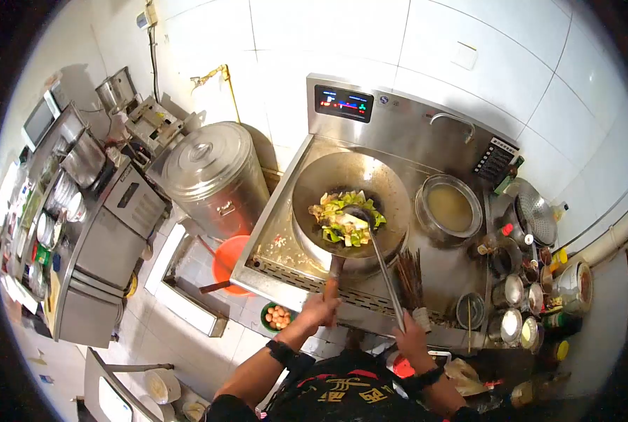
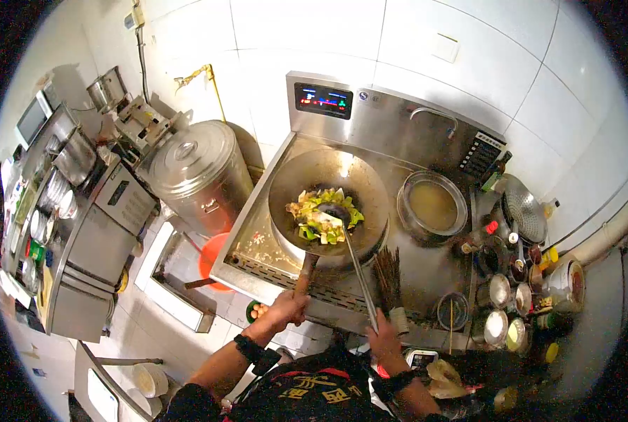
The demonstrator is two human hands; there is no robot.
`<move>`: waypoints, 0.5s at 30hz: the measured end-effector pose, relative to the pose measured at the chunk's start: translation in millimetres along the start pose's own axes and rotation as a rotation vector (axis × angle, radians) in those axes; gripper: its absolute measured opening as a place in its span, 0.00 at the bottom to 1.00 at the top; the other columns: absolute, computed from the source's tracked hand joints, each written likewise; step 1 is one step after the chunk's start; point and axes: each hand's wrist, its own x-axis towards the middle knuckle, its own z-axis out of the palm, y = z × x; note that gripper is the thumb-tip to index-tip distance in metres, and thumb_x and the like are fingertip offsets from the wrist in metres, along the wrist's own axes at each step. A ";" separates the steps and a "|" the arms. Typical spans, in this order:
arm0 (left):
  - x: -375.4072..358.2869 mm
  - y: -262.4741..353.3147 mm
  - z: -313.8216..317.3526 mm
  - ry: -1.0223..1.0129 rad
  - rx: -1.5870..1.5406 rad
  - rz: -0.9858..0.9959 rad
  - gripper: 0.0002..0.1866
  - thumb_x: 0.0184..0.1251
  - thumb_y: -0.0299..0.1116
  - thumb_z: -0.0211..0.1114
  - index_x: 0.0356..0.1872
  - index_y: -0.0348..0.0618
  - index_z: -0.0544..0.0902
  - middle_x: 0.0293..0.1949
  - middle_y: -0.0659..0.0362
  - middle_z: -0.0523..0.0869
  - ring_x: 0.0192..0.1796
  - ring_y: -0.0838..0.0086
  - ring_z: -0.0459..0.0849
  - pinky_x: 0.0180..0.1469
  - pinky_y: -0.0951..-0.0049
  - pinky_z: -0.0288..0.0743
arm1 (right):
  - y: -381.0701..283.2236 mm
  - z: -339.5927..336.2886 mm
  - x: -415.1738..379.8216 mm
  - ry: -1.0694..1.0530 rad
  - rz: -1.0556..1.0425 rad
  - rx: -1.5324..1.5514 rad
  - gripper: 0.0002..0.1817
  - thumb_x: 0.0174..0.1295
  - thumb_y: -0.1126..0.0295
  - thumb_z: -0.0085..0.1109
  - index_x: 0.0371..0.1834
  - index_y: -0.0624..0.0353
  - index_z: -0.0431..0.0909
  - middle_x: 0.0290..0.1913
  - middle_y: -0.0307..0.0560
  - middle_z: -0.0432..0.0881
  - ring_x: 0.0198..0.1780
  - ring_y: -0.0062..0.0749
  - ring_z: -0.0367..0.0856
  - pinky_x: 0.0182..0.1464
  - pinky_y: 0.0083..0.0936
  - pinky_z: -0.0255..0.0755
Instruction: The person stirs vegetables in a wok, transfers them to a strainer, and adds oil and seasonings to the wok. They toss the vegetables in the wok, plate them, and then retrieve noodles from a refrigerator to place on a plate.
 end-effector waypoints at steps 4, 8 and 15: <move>-3.9 18.2 -3.5 -0.098 -0.377 -0.197 0.13 0.66 0.41 0.67 0.39 0.43 0.76 0.29 0.60 0.80 0.26 0.71 0.81 0.23 0.70 0.74 | -39.1 -37.8 -32.1 0.135 -0.169 -0.054 0.34 0.65 0.67 0.55 0.74 0.62 0.56 0.49 0.67 0.81 0.45 0.60 0.82 0.47 0.48 0.75; 26.0 -2.1 -4.2 -0.438 -0.666 -0.205 0.09 0.67 0.35 0.65 0.38 0.47 0.73 0.28 0.63 0.78 0.25 0.77 0.76 0.25 0.76 0.72 | -75.6 -42.9 0.1 -0.082 0.029 -0.346 0.31 0.70 0.66 0.48 0.75 0.62 0.54 0.43 0.66 0.81 0.41 0.63 0.81 0.43 0.52 0.73; 18.1 7.5 -11.4 -0.397 -0.596 -0.214 0.09 0.67 0.34 0.64 0.32 0.51 0.70 0.23 0.67 0.72 0.22 0.79 0.71 0.24 0.76 0.68 | -106.6 47.1 87.0 -0.005 0.002 0.014 0.31 0.71 0.61 0.46 0.76 0.55 0.53 0.30 0.70 0.80 0.34 0.67 0.79 0.38 0.54 0.73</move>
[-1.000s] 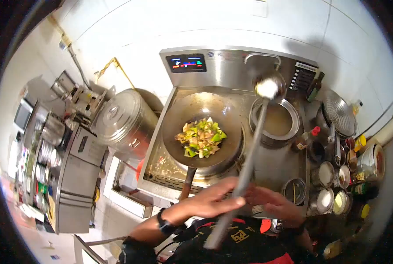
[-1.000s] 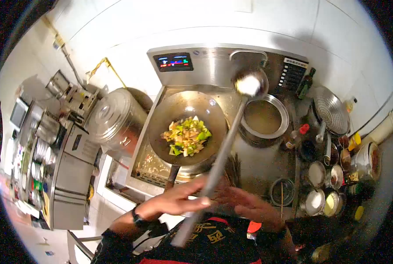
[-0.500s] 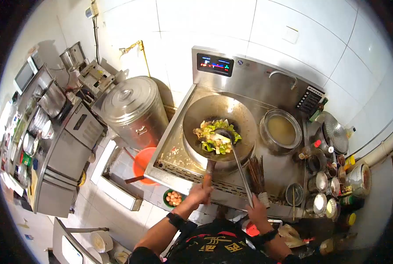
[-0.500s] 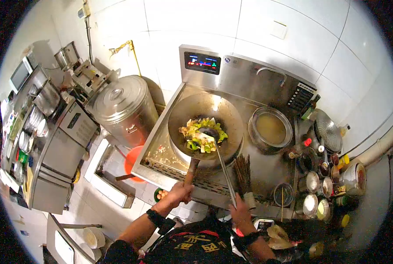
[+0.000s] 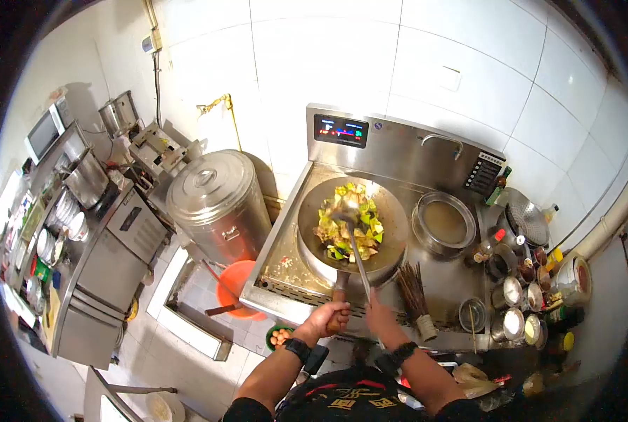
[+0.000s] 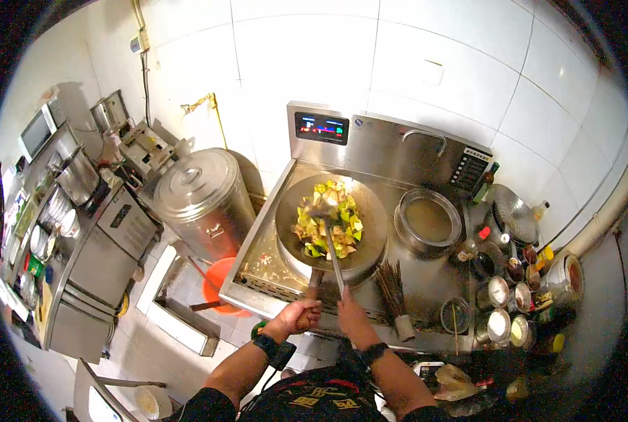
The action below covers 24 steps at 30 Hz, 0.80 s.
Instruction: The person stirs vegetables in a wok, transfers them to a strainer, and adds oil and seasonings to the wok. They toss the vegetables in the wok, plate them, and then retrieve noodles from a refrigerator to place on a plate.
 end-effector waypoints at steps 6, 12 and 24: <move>-5.4 7.1 -4.6 0.009 0.010 -0.025 0.10 0.65 0.34 0.64 0.29 0.51 0.70 0.22 0.68 0.71 0.21 0.79 0.70 0.23 0.77 0.65 | 23.3 -92.6 -71.5 -0.199 0.036 -0.287 0.33 0.69 0.59 0.49 0.76 0.54 0.55 0.29 0.68 0.81 0.31 0.63 0.81 0.39 0.55 0.74; -49.3 -54.0 4.4 0.009 -0.085 -0.088 0.08 0.66 0.34 0.62 0.29 0.47 0.73 0.22 0.64 0.75 0.21 0.74 0.76 0.24 0.70 0.72 | 24.2 -101.9 -58.2 -0.086 -0.025 -0.435 0.32 0.69 0.59 0.50 0.76 0.51 0.57 0.29 0.67 0.80 0.30 0.63 0.81 0.40 0.54 0.74; -43.4 -68.5 11.2 0.040 0.221 0.153 0.11 0.68 0.39 0.62 0.29 0.52 0.71 0.20 0.66 0.70 0.21 0.75 0.70 0.26 0.74 0.68 | 16.6 -130.8 -72.3 -0.218 0.034 -0.459 0.30 0.70 0.61 0.49 0.74 0.53 0.57 0.37 0.67 0.81 0.37 0.64 0.81 0.40 0.53 0.75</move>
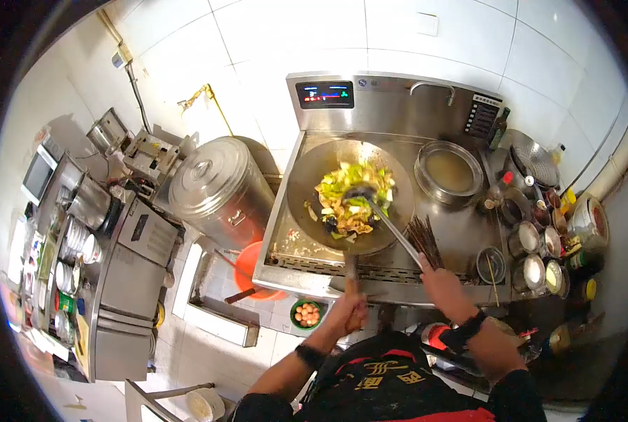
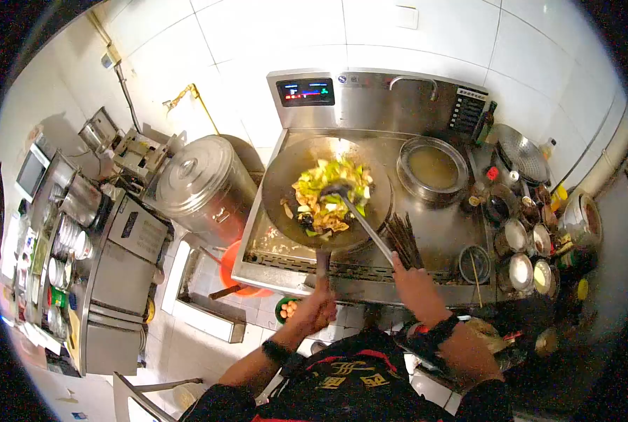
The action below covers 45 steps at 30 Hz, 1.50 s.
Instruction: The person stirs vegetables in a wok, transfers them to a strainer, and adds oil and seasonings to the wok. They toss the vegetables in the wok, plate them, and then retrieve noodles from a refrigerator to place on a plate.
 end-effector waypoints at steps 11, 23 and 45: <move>13.4 58.0 26.4 0.049 -0.125 -0.122 0.10 0.67 0.36 0.61 0.27 0.50 0.72 0.19 0.66 0.70 0.20 0.78 0.71 0.23 0.75 0.67 | 4.0 -18.2 -69.4 0.010 -0.062 0.047 0.31 0.70 0.62 0.50 0.75 0.53 0.58 0.32 0.62 0.82 0.33 0.60 0.82 0.36 0.55 0.75; -14.1 79.2 14.5 -0.089 -0.287 -0.160 0.08 0.67 0.34 0.62 0.29 0.47 0.74 0.22 0.64 0.74 0.21 0.76 0.71 0.23 0.74 0.65 | -0.1 -51.2 -99.8 -0.016 -0.125 0.244 0.30 0.70 0.61 0.51 0.74 0.53 0.59 0.33 0.64 0.82 0.35 0.59 0.83 0.36 0.52 0.75; -64.6 -18.0 11.1 0.226 0.199 -0.122 0.07 0.67 0.35 0.61 0.33 0.46 0.73 0.19 0.60 0.72 0.18 0.72 0.72 0.20 0.70 0.68 | -1.7 20.7 -38.5 0.301 -0.059 0.172 0.30 0.67 0.66 0.53 0.73 0.58 0.60 0.30 0.67 0.77 0.33 0.64 0.78 0.36 0.54 0.70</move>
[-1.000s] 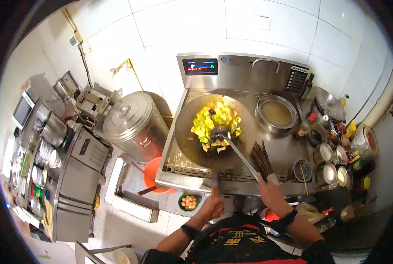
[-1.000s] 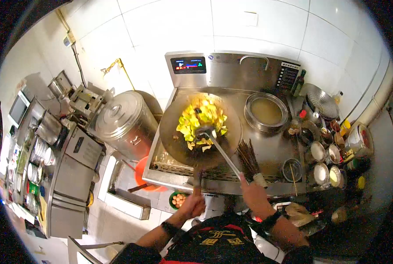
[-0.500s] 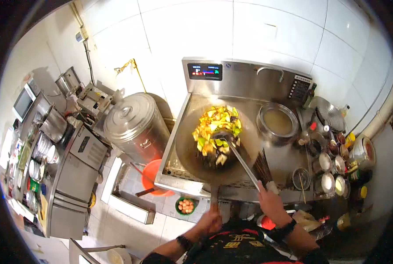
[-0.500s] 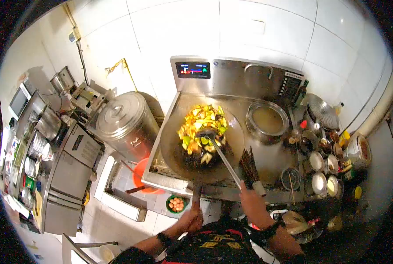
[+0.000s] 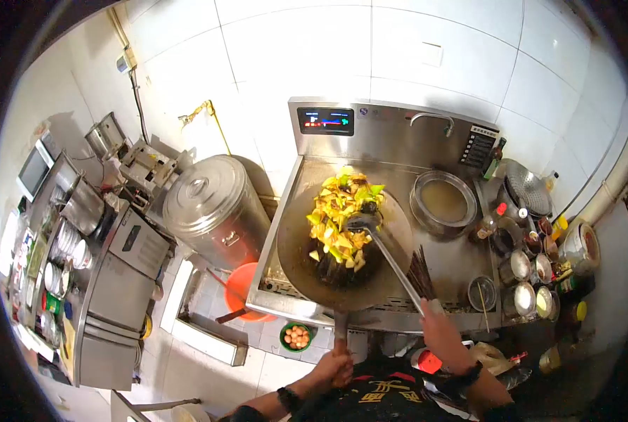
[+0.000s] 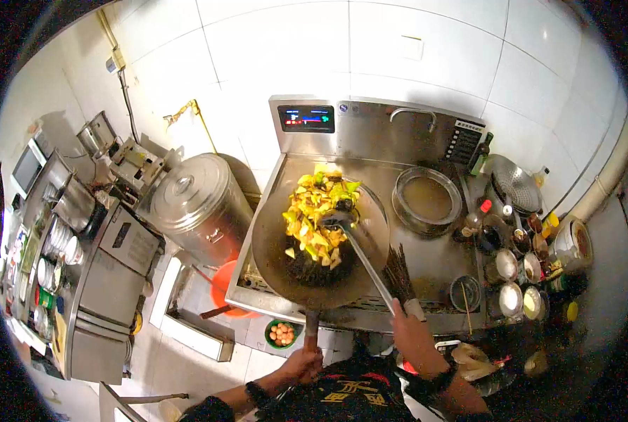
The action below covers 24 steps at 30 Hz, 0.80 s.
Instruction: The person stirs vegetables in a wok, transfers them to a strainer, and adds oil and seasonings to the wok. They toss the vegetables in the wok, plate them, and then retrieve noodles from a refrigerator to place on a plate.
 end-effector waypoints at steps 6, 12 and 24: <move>72.0 77.3 -30.4 -0.251 -0.432 -0.083 0.07 0.63 0.31 0.62 0.31 0.46 0.72 0.21 0.63 0.72 0.19 0.74 0.73 0.21 0.70 0.71 | -7.0 -72.9 -1.0 -0.154 0.146 0.220 0.29 0.69 0.66 0.51 0.73 0.57 0.60 0.31 0.70 0.79 0.36 0.64 0.81 0.40 0.51 0.73; 129.3 83.0 -29.2 -0.084 -0.090 0.059 0.07 0.62 0.29 0.62 0.32 0.47 0.70 0.21 0.63 0.72 0.18 0.75 0.72 0.19 0.67 0.71 | 22.2 137.7 110.6 0.230 0.091 0.554 0.19 0.72 0.60 0.47 0.56 0.64 0.70 0.29 0.63 0.80 0.31 0.58 0.81 0.37 0.44 0.75; 64.6 129.1 -5.5 0.069 -0.086 -0.036 0.08 0.65 0.32 0.61 0.29 0.46 0.71 0.22 0.62 0.72 0.20 0.73 0.72 0.22 0.67 0.70 | -20.3 62.5 84.6 -1.314 0.542 2.509 0.24 0.75 0.46 0.40 0.26 0.49 0.62 0.12 0.27 0.59 0.12 0.14 0.58 0.16 0.15 0.58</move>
